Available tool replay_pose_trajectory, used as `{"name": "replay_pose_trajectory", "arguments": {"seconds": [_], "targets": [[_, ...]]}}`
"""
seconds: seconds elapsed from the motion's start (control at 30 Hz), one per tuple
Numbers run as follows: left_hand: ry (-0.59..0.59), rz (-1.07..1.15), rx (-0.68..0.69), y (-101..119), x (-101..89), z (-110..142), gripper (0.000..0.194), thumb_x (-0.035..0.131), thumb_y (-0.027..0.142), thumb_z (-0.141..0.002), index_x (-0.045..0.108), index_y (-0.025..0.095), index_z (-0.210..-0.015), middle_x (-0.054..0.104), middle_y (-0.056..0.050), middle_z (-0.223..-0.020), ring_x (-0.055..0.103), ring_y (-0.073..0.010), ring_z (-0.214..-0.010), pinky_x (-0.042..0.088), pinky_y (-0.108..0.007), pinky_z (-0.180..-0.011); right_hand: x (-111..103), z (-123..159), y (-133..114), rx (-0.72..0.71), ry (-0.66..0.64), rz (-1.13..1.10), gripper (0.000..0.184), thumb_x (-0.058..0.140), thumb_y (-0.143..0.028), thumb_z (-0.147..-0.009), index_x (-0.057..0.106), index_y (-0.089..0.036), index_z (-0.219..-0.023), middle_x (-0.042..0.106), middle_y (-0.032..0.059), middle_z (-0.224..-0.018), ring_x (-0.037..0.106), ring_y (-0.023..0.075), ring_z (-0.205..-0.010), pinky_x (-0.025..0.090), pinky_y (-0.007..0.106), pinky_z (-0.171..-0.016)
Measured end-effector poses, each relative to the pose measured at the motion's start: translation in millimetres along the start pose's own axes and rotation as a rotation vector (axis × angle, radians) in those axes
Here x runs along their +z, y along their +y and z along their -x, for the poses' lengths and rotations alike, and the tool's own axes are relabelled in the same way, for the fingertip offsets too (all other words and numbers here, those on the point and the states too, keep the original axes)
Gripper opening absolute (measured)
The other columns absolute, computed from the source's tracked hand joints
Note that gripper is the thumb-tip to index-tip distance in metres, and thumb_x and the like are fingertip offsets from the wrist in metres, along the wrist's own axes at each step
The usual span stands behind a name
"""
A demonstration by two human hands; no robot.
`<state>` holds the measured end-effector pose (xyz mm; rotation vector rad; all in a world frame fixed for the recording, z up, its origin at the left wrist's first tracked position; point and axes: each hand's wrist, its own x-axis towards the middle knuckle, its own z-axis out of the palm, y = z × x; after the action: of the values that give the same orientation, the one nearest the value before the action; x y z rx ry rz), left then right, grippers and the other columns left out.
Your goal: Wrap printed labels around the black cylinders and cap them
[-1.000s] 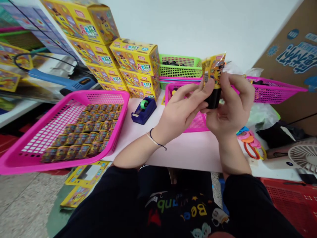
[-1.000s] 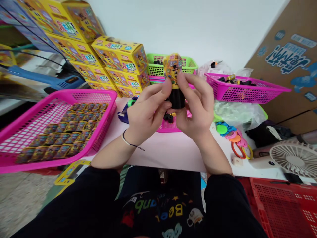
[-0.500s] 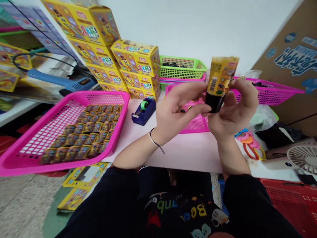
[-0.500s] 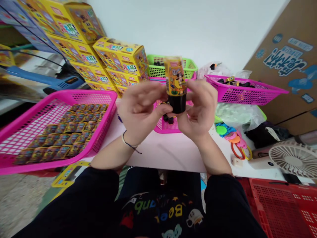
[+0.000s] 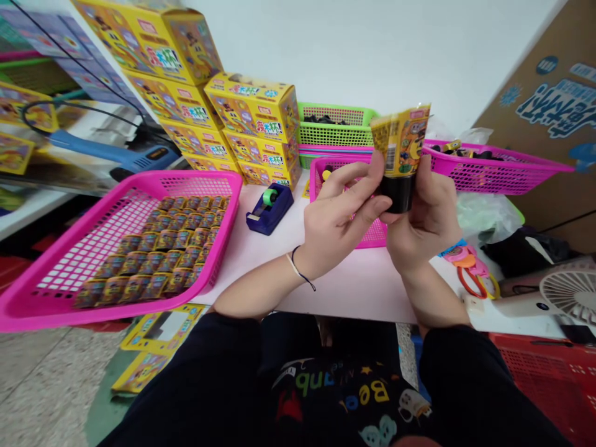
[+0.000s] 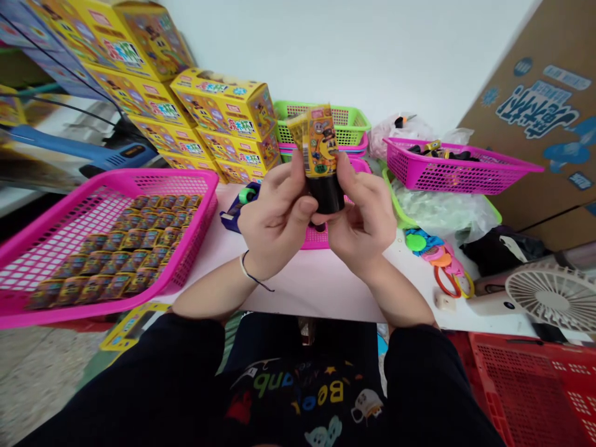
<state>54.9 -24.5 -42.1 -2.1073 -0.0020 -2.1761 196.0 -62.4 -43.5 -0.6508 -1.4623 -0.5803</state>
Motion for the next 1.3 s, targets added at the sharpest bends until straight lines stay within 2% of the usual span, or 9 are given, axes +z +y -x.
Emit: {"name": "replay_pose_trajectory", "arguments": {"seconds": [0.23,0.4,0.53,0.67,0.9,1.0,1.1,1.2,1.3], "targets": [[0.057,0.133,-0.067,-9.3,0.2,1.5,0.054,0.078,0.039,-0.102,0.067,0.034,-0.155,0.08,-0.002,-0.128,0.08,-0.0139,-0.108,0.069,-0.022,-0.092,9.3,0.8,6.1,0.054,0.023,-0.319,0.05,0.062,-0.057,-0.108,0.055,-0.038,-0.154,0.068,0.004,-0.123,0.075,0.0223,-0.105,0.07,0.047,-0.094],[-0.019,0.317,-0.232,-16.7,-0.3,1.4,0.063,0.07,0.051,-0.105,0.05,0.045,-0.165,0.073,0.002,-0.153,0.075,-0.0198,-0.138,0.069,-0.034,-0.116,10.7,-2.4,8.8,0.153,-0.112,-0.599,0.068,0.062,-0.063,-0.107,0.04,-0.039,-0.166,0.071,0.0041,-0.125,0.079,0.0225,-0.106,0.072,0.044,-0.091],[-0.2,0.236,-0.134,-24.9,-8.2,-0.8,0.064,0.059,0.057,-0.11,0.046,0.035,-0.169,0.058,-0.004,-0.17,0.06,-0.0327,-0.155,0.062,-0.047,-0.124,5.4,-1.7,9.8,0.124,-0.12,-0.388,0.06,0.052,-0.069,-0.108,0.049,-0.037,-0.159,0.061,0.0106,-0.153,0.068,0.0305,-0.14,0.068,0.053,-0.106],[-0.284,0.249,-0.083,-19.7,-9.2,-5.6,0.071,0.054,0.049,-0.112,0.027,0.037,-0.177,0.054,-0.002,-0.173,0.056,-0.0366,-0.154,0.069,-0.046,-0.108,3.4,-1.8,9.0,0.099,-0.086,-0.328,0.064,0.055,-0.067,-0.108,0.043,-0.037,-0.163,0.06,0.0096,-0.152,0.067,0.0297,-0.142,0.067,0.054,-0.111],[-0.05,0.354,-0.169,0.7,-4.5,-7.3,0.07,0.063,0.04,-0.111,0.033,0.043,-0.173,0.051,0.003,-0.176,0.063,-0.028,-0.151,0.06,-0.037,-0.125,-3.9,-4.3,8.6,0.131,-0.218,-0.267,0.055,0.042,-0.063,-0.113,0.051,-0.039,-0.162,0.06,0.0089,-0.149,0.066,0.0295,-0.14,0.068,0.054,-0.108],[-0.056,0.263,-0.312,-5.1,-5.0,3.9,0.078,0.069,0.045,-0.108,0.026,0.047,-0.174,0.034,0.001,-0.185,0.057,-0.0292,-0.158,0.049,-0.044,-0.137,-1.2,-7.3,7.9,0.115,-0.126,-0.359,0.061,0.053,-0.059,-0.111,0.046,-0.037,-0.167,0.062,0.0083,-0.146,0.07,0.0261,-0.131,0.072,0.046,-0.099],[-0.118,0.311,-0.23,-27.3,-2.6,20.8,0.093,0.069,0.066,-0.102,0.018,0.045,-0.176,0.022,-0.001,-0.189,0.052,-0.0349,-0.161,0.049,-0.049,-0.137,1.4,-12.2,2.0,0.05,-0.019,-0.366,0.067,0.061,-0.055,-0.108,0.043,-0.037,-0.169,0.058,0.0074,-0.151,0.063,0.0256,-0.143,0.072,0.037,-0.096],[-0.163,0.325,-0.131,-44.0,-2.6,29.8,0.099,0.071,0.075,-0.096,0.021,0.044,-0.176,0.037,-0.003,-0.183,0.058,-0.0378,-0.156,0.053,-0.053,-0.134,-2.7,-16.7,-7.1,0.043,-0.071,-0.151,0.052,0.046,-0.057,-0.113,0.053,-0.042,-0.163,0.057,0.0049,-0.154,0.056,0.0301,-0.152,0.065,0.05,-0.116],[-0.179,0.262,-0.084,-39.9,-7.8,23.5,0.092,0.072,0.065,-0.1,0.026,0.039,-0.175,0.058,-0.007,-0.168,0.069,-0.0332,-0.145,0.057,-0.05,-0.131,-9.0,-17.5,-12.8,0.069,-0.137,-0.06,0.051,0.04,-0.053,-0.115,0.044,-0.053,-0.166,0.064,0.001,-0.146,0.07,0.0258,-0.131,0.066,0.049,-0.113]]}}
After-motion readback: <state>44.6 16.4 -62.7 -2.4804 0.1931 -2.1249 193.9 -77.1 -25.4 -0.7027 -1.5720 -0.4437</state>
